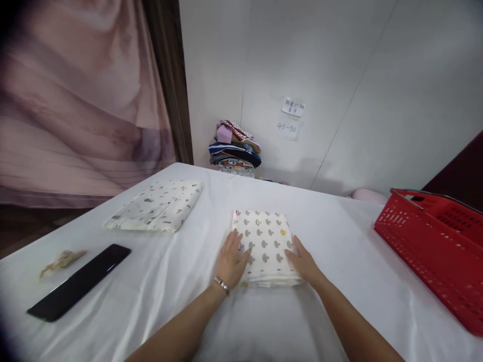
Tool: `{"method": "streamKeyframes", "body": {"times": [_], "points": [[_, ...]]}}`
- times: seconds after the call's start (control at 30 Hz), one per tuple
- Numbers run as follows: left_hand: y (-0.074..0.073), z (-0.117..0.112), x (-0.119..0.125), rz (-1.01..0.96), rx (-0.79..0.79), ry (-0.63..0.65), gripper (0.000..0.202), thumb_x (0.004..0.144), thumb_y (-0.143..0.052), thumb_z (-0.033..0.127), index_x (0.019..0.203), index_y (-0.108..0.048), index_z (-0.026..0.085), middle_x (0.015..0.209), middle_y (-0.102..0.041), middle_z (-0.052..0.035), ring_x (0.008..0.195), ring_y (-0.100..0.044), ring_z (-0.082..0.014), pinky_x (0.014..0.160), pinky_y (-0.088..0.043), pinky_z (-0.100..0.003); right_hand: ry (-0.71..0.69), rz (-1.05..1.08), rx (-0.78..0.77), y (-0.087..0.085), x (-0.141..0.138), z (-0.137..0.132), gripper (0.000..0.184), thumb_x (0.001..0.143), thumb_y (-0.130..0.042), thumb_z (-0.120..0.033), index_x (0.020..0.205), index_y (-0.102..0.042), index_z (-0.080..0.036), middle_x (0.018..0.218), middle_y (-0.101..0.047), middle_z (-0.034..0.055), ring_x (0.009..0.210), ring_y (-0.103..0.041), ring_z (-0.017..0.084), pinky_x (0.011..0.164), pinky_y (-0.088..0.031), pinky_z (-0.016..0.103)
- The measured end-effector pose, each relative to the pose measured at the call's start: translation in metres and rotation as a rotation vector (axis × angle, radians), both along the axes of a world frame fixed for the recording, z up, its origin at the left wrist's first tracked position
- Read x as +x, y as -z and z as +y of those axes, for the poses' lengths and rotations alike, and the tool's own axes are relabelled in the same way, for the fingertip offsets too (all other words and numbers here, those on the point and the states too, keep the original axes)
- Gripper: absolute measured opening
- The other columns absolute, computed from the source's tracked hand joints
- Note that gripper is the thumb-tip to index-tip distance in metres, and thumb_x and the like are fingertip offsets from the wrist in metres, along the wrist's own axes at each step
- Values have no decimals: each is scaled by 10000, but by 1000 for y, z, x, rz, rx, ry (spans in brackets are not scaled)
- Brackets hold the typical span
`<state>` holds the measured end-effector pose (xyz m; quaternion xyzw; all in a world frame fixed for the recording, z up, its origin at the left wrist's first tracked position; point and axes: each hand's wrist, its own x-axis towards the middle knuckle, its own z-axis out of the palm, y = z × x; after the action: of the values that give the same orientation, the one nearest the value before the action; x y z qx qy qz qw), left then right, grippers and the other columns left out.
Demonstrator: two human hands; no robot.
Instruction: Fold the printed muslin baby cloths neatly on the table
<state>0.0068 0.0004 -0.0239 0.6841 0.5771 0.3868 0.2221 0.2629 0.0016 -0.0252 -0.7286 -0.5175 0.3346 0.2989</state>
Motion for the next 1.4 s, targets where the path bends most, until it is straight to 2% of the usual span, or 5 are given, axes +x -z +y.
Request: {"method": "streamKeyframes", "body": {"times": [0.2, 0.47, 0.93, 1.17, 1.4], "points": [[1, 8, -3, -321, -360, -123, 637, 760, -538, 273, 1341, -319, 130, 1382, -376, -140, 1273, -357, -239, 1054, -297, -360, 40, 61, -96, -5, 13, -12, 903, 668, -624, -571, 1410, -244, -224, 1357, -407, 130, 1188, -453, 260, 982, -364, 367], [8, -25, 24, -326, -308, 252, 346, 726, -529, 220, 1066, -592, 220, 1081, -618, -19, 798, -585, -142, 759, -476, -279, 137, -104, -51, -15, 83, 42, 867, 581, -687, -515, 1309, -438, -115, 1247, -511, 183, 1122, -505, 321, 938, -398, 394], [17, 4, 3, -316, -175, 49, 333, 759, -506, 205, 1091, -536, 204, 1058, -597, -49, 863, -597, -149, 721, -507, -289, -49, 64, -218, -26, 93, 47, 569, 620, -708, -461, 1063, -607, -119, 1036, -656, 130, 928, -620, 274, 860, -454, 385], [17, 11, -5, -496, -484, -10, 477, 789, -546, 328, 1221, -434, 159, 1262, -502, -134, 889, -612, -171, 725, -514, -296, -260, 413, -409, -43, 67, -13, 569, 651, -715, -431, 1122, -571, -147, 1096, -631, 136, 984, -605, 259, 818, -497, 356], [10, 1, -3, -385, -518, 16, 666, 747, -616, 397, 1308, -341, 167, 1282, -497, -141, 933, -615, -190, 778, -493, -286, -145, 534, -380, -42, 49, -49, 522, 741, -622, -497, 1135, -553, -162, 1121, -619, 120, 999, -597, 232, 785, -509, 323]]}}
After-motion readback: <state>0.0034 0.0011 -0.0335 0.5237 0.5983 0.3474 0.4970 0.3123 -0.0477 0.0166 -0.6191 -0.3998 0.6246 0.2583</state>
